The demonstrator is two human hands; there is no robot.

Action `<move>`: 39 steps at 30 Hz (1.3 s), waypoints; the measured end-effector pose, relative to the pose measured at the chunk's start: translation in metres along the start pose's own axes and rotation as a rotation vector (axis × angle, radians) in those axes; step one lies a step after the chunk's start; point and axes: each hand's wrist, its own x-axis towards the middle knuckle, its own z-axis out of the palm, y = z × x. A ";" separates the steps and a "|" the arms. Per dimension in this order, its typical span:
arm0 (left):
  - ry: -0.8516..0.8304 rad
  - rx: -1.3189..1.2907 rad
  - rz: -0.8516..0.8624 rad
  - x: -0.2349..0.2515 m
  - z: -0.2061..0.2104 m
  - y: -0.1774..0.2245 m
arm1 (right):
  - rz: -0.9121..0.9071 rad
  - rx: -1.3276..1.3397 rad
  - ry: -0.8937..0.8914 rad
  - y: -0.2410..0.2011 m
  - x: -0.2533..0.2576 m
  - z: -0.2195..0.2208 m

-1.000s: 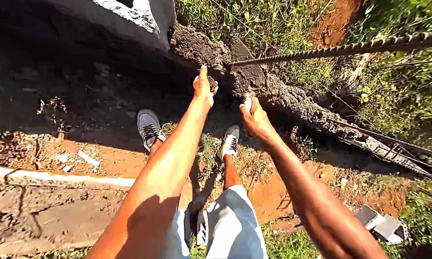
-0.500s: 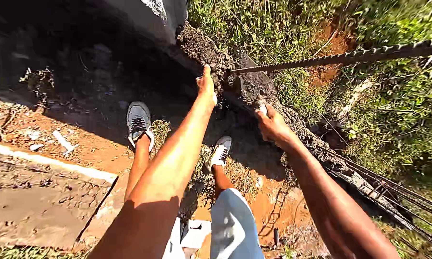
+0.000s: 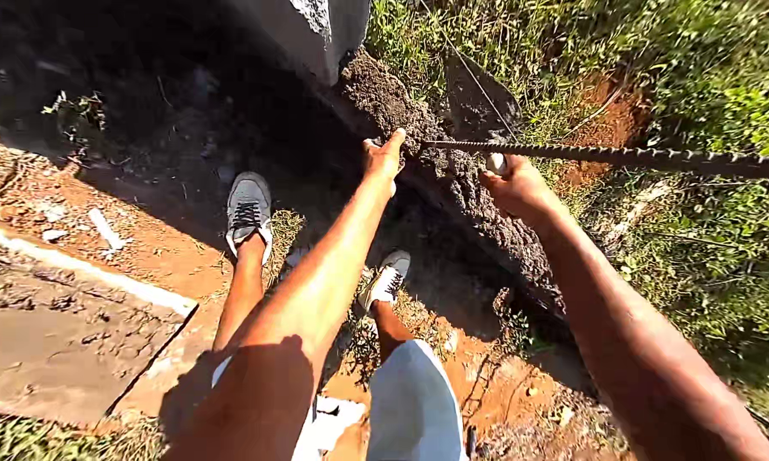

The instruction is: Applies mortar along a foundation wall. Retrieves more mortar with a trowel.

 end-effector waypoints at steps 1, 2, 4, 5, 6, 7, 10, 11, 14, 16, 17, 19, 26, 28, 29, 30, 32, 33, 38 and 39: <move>-0.011 -0.006 0.009 0.000 -0.001 0.000 | -0.037 -0.091 0.000 -0.013 0.003 -0.001; -0.014 -0.018 0.010 -0.001 -0.001 0.000 | -0.066 -0.155 0.004 -0.022 0.001 0.003; -0.015 -0.053 -0.004 -0.002 0.000 0.001 | -0.134 -0.234 0.031 -0.018 -0.009 0.010; -0.007 -0.054 -0.010 -0.001 0.002 0.003 | -0.175 -0.268 0.041 -0.012 -0.014 0.009; 0.010 -0.038 -0.012 0.002 0.006 0.005 | -0.219 -0.284 0.051 -0.006 -0.019 0.007; 0.038 -0.005 -0.011 0.004 0.009 0.005 | -0.248 -0.309 0.046 -0.001 -0.022 0.004; 0.103 0.109 0.004 0.006 0.013 0.007 | -0.214 -0.311 0.014 -0.014 -0.013 -0.009; 0.105 0.140 0.017 0.005 0.010 0.010 | -0.213 -0.297 0.024 -0.021 -0.007 -0.011; 0.103 0.205 0.057 0.007 0.006 0.004 | -0.190 -0.302 0.056 -0.023 -0.005 0.007; 0.111 0.205 0.067 0.009 0.007 0.004 | -0.218 -0.330 0.076 -0.015 -0.018 0.014; 0.123 0.219 0.065 0.008 0.007 0.004 | -0.235 -0.341 0.069 -0.009 -0.023 0.017; 0.128 0.238 0.057 0.005 0.010 0.004 | -0.244 -0.319 0.058 -0.005 -0.025 0.012; 0.032 0.163 0.166 0.015 -0.007 -0.015 | -0.147 -0.345 0.084 -0.027 -0.005 0.019; -0.021 0.093 0.187 0.014 -0.014 -0.022 | -0.173 -0.439 0.074 -0.024 -0.014 0.018; -0.044 0.081 0.180 0.011 -0.016 -0.024 | -0.198 -0.475 0.057 -0.022 -0.019 0.014; -0.058 0.070 0.172 0.008 -0.016 -0.022 | -0.218 -0.491 0.043 -0.021 -0.022 0.008; -0.057 0.051 0.144 0.003 -0.010 -0.015 | -0.221 -0.474 0.049 -0.025 -0.020 -0.005; -0.039 0.050 0.137 0.005 -0.008 -0.012 | -0.225 -0.463 0.074 -0.028 -0.014 -0.007; 0.004 0.072 0.111 0.012 -0.010 -0.016 | -0.188 -0.455 0.105 0.000 -0.015 0.019; 0.016 0.079 0.118 0.013 -0.012 -0.014 | -0.172 -0.452 0.094 0.014 -0.023 0.023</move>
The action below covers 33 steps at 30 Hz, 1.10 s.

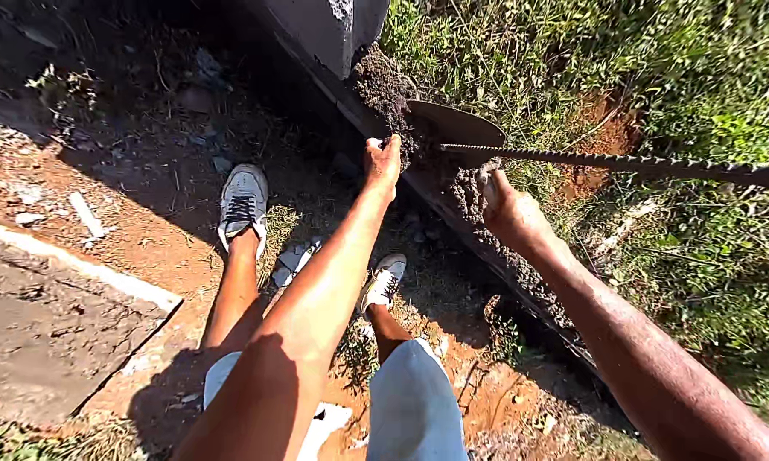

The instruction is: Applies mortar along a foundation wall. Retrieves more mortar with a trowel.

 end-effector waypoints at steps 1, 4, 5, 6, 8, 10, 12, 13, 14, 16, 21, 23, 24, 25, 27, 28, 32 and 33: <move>0.012 0.018 0.001 0.000 -0.003 -0.001 | 0.037 0.014 -0.034 0.010 -0.013 0.008; 0.019 0.068 -0.057 -0.006 0.000 0.020 | 0.146 0.152 -0.132 0.025 -0.048 0.008; 0.020 0.084 -0.095 -0.007 0.004 0.030 | 0.189 0.280 -0.163 0.022 -0.059 0.009; 0.032 0.098 -0.129 -0.006 0.008 0.037 | 0.238 0.468 -0.189 0.017 -0.070 0.016; 0.083 0.114 -0.183 0.003 0.017 0.045 | 0.361 0.952 -0.236 -0.005 -0.083 0.028; 0.102 0.121 -0.228 0.009 0.021 0.046 | 0.465 1.264 -0.241 -0.036 -0.081 0.041; 0.092 0.150 -0.250 0.012 0.021 0.050 | 0.497 1.414 -0.206 -0.075 -0.070 0.057; 0.082 0.173 -0.250 0.012 0.021 0.054 | 0.498 1.465 -0.194 -0.098 -0.067 0.066; 0.067 0.198 -0.252 0.010 0.020 0.055 | 0.503 1.512 -0.207 -0.118 -0.068 0.075; 0.032 0.250 -0.248 0.004 0.018 0.058 | 0.507 1.505 -0.257 -0.135 -0.079 0.084; -0.105 0.401 -0.107 0.011 -0.018 0.055 | 0.635 1.651 -0.182 -0.147 -0.089 0.071; -0.127 0.372 -0.077 0.014 -0.041 0.052 | 0.720 1.780 -0.133 -0.185 -0.074 0.060; -0.138 0.361 -0.075 0.016 -0.052 0.054 | 0.711 1.819 -0.163 -0.208 -0.069 0.054; -0.146 0.364 -0.079 0.019 -0.066 0.056 | 0.676 1.836 -0.207 -0.228 -0.068 0.050; -0.134 0.419 -0.123 0.019 -0.098 0.062 | 0.552 1.768 -0.323 -0.250 -0.076 0.052; -0.133 0.448 -0.154 0.020 -0.112 0.067 | 0.506 1.758 -0.352 -0.254 -0.080 0.050; -0.125 0.501 -0.180 0.019 -0.175 0.072 | 0.654 1.955 -0.175 -0.252 -0.090 0.045; -0.108 0.521 -0.185 0.016 -0.187 0.074 | 0.701 1.981 -0.144 -0.252 -0.084 0.044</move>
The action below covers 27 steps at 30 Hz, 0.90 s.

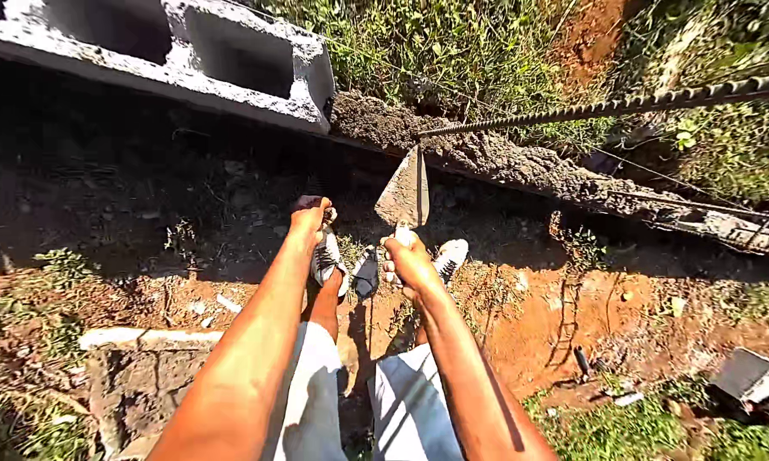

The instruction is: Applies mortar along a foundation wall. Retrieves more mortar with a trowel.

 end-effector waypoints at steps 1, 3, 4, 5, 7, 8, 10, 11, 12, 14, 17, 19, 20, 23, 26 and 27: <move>0.019 0.018 -0.012 -0.002 -0.010 -0.004 | 0.001 0.019 0.028 -0.002 0.008 0.007; 0.059 0.037 -0.032 -0.009 -0.025 -0.015 | -0.009 -0.058 0.022 0.005 0.025 0.028; 0.079 0.037 -0.046 -0.012 -0.031 -0.019 | -0.010 -0.163 -0.026 0.011 0.029 0.037; 0.093 0.043 -0.070 -0.015 -0.035 -0.023 | -0.009 -0.272 -0.079 0.017 0.028 0.043; 0.115 0.033 -0.109 -0.017 -0.042 -0.033 | -0.021 -0.322 -0.101 0.028 0.019 0.048; 0.116 0.023 -0.129 -0.017 -0.046 -0.036 | -0.024 -0.256 -0.062 0.031 0.016 0.046; 0.120 0.016 -0.141 -0.019 -0.054 -0.038 | -0.017 -0.046 0.061 0.028 0.016 0.037; 0.118 0.028 -0.131 -0.020 -0.057 -0.038 | -0.018 0.031 0.117 0.024 0.020 0.034; 0.114 0.048 -0.116 -0.021 -0.058 -0.037 | -0.021 0.050 0.147 0.022 0.026 0.034; 0.099 0.090 -0.089 -0.019 -0.055 -0.034 | -0.015 -0.088 0.080 0.023 0.034 0.040; 0.068 0.157 -0.067 -0.017 -0.039 -0.031 | -0.058 -0.302 -0.071 0.031 0.029 0.028; 0.014 0.219 -0.046 -0.019 -0.026 -0.025 | -0.062 -0.237 -0.057 0.039 0.023 -0.001; -0.012 0.248 -0.032 -0.022 -0.017 -0.021 | -0.057 -0.185 -0.017 0.040 0.021 -0.024; -0.092 0.337 0.046 -0.031 0.019 -0.005 | -0.080 -0.080 0.144 0.028 0.030 -0.106; -0.179 0.418 0.186 -0.031 0.064 0.005 | -0.149 0.009 0.246 -0.008 0.057 -0.171; -0.199 0.446 0.240 -0.031 0.081 0.008 | -0.159 0.026 0.259 -0.025 0.065 -0.181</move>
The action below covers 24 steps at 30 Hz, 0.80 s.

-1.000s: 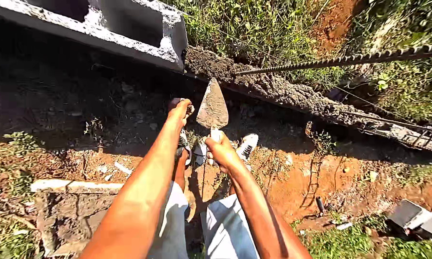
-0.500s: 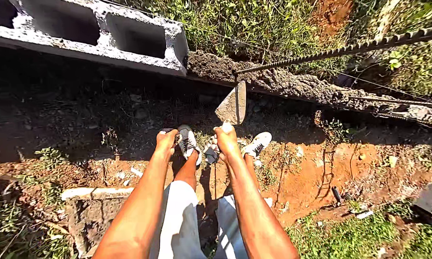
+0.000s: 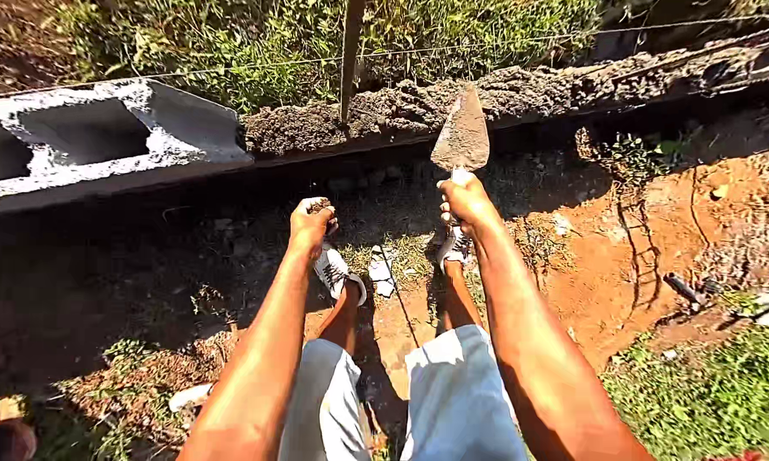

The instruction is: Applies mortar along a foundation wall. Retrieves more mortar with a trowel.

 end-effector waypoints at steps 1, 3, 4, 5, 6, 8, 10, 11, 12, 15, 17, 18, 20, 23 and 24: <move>-0.005 0.034 0.061 0.005 0.014 0.009 | -0.004 0.010 0.004 -0.014 0.010 0.000; -0.010 0.098 0.171 0.015 0.041 0.030 | 0.000 -0.037 -0.038 -0.027 0.019 0.021; -0.007 0.121 0.213 0.020 0.054 0.041 | 0.009 -0.104 -0.083 -0.025 0.017 0.034; -0.004 0.139 0.246 0.026 0.066 0.052 | 0.012 -0.179 -0.109 -0.021 0.012 0.040; -0.006 0.153 0.270 0.031 0.076 0.062 | 0.009 -0.262 -0.133 -0.018 0.006 0.033; 0.005 0.231 0.336 0.044 0.092 0.079 | 0.007 -0.376 -0.181 -0.017 0.005 -0.002; 0.019 0.404 0.385 0.052 0.101 0.093 | -0.003 -0.356 -0.183 -0.025 0.014 -0.030; 0.005 0.479 0.429 0.055 0.107 0.097 | -0.010 -0.313 -0.158 -0.031 0.022 -0.036; -0.013 0.535 0.473 0.057 0.112 0.096 | -0.017 -0.280 -0.134 -0.036 0.028 -0.034; -0.015 0.603 0.523 0.056 0.118 0.090 | -0.050 -0.421 -0.231 -0.040 0.022 -0.004; 0.049 0.592 0.510 0.048 0.118 0.085 | -0.051 -0.618 -0.357 -0.034 0.007 -0.002; 0.083 0.571 0.483 0.043 0.118 0.083 | -0.047 -0.652 -0.384 -0.032 0.004 -0.008; 0.110 0.531 0.389 0.033 0.115 0.079 | -0.054 -0.609 -0.354 -0.039 0.008 -0.024; 0.134 0.375 0.240 0.033 0.110 0.065 | -0.059 -0.448 -0.239 -0.062 0.031 -0.028; 0.144 0.300 0.210 0.034 0.111 0.059 | -0.045 -0.421 -0.228 -0.067 0.035 -0.020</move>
